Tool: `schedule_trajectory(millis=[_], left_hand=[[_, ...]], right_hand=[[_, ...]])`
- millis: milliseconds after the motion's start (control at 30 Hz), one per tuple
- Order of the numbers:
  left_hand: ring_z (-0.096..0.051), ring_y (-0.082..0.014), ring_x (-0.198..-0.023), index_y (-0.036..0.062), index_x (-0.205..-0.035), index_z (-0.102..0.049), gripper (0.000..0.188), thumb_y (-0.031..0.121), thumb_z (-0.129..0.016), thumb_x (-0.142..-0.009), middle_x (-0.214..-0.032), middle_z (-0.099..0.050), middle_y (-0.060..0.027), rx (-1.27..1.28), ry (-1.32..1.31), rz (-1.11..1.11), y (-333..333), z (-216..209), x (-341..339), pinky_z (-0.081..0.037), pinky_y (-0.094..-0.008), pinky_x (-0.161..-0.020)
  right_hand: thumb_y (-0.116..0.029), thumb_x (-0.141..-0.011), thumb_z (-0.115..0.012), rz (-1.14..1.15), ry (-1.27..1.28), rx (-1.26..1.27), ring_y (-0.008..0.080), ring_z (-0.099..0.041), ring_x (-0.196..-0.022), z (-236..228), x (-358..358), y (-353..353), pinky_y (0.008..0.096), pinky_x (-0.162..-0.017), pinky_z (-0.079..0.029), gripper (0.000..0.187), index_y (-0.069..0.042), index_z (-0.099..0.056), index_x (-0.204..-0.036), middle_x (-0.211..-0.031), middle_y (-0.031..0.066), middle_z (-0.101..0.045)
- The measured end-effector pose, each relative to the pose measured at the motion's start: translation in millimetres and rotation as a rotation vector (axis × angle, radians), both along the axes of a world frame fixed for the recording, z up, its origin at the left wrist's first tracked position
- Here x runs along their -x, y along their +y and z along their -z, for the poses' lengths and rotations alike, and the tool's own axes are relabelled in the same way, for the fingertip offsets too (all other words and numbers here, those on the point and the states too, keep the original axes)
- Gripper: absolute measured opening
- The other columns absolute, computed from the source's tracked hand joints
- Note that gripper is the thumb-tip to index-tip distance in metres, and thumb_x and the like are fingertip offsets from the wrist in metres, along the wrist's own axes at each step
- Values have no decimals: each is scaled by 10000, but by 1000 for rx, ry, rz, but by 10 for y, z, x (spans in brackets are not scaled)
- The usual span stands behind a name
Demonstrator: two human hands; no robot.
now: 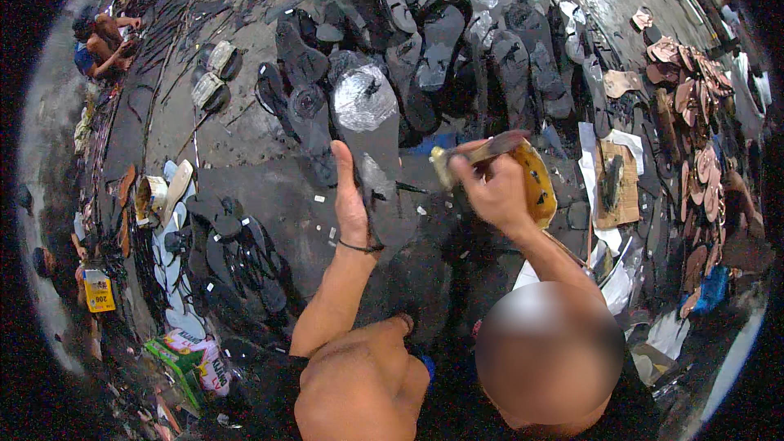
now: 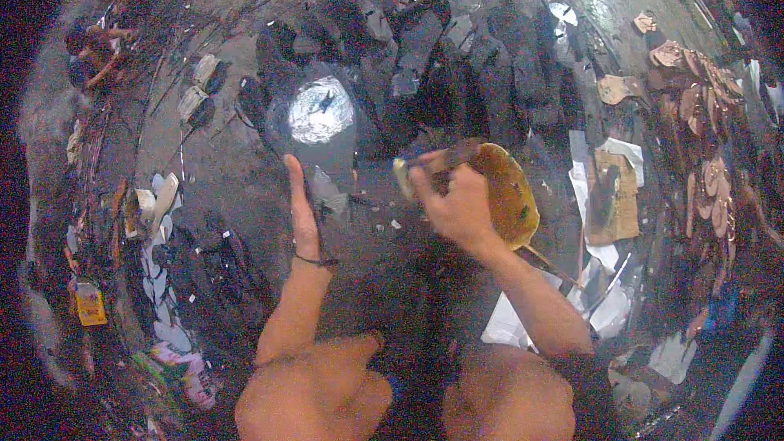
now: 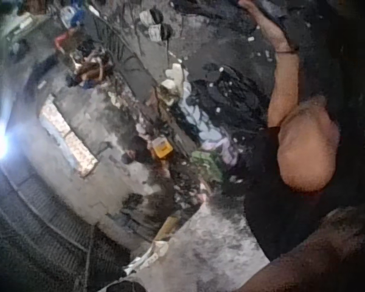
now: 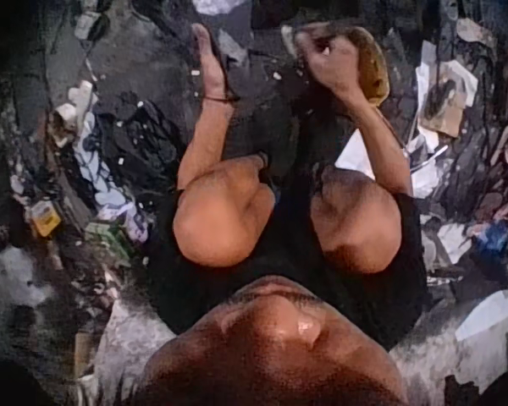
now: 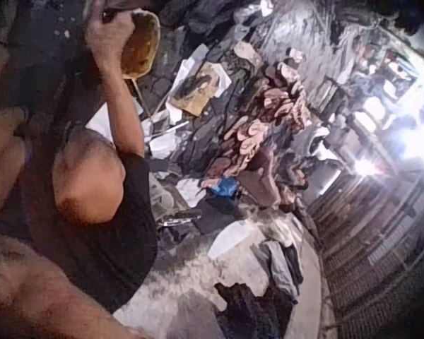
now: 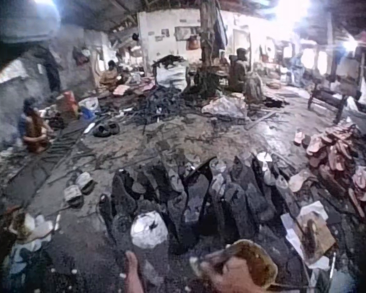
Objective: The person sits on the floor and repeatedly applies a brown liquid from a yellow container to the soles of multiple black sandals using a brush. The person picks up each sandal, coats the sole, and places it back on the floor among many others.
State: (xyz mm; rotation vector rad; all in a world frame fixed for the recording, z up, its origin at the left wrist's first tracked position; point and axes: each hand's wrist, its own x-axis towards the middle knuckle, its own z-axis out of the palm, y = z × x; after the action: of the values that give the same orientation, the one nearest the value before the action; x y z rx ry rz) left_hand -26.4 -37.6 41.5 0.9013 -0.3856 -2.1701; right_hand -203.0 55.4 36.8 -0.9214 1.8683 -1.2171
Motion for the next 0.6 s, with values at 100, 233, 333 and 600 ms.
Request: schedule_trajectory(millis=[100,233,333,600], left_hand=[[-676,-174,-828,14,-1060,-642,710,699,-542,-906,-955,-688,-81,-160,-11,78,106,311,107,-563,-326,-731],[-711,-202,-885,-9,-1144,-643,762,706,-501,-920,-1049,-717,-122,-173,103,157,104,54,193,-587,-335,-785],[-701,-230,-789,76,-1084,-640,772,797,-470,-867,-965,-695,-91,-131,14,149,-29,313,109,-606,-381,-672],[-658,-188,-694,118,-1106,-630,621,699,-526,-916,-918,-683,-47,7,-36,-121,-96,6,104,-568,-332,-602]], right_hand=[[-182,-898,-739,-157,43,314,182,-676,-816,-264,-350,88,320,-751,-526,198,-31,-710,-1022,-909,86,-717],[-182,-912,-730,-124,2,301,138,-667,-826,-601,-226,-135,325,-786,-526,216,-26,-711,-1059,-915,69,-724],[-232,-893,-736,-139,194,284,218,-699,-863,-420,-366,8,363,-819,-523,233,-30,-712,-1006,-943,114,-729],[-183,-894,-752,63,91,246,143,-685,-812,-164,-26,105,319,-746,-536,240,-25,-691,-1064,-898,76,-729]])
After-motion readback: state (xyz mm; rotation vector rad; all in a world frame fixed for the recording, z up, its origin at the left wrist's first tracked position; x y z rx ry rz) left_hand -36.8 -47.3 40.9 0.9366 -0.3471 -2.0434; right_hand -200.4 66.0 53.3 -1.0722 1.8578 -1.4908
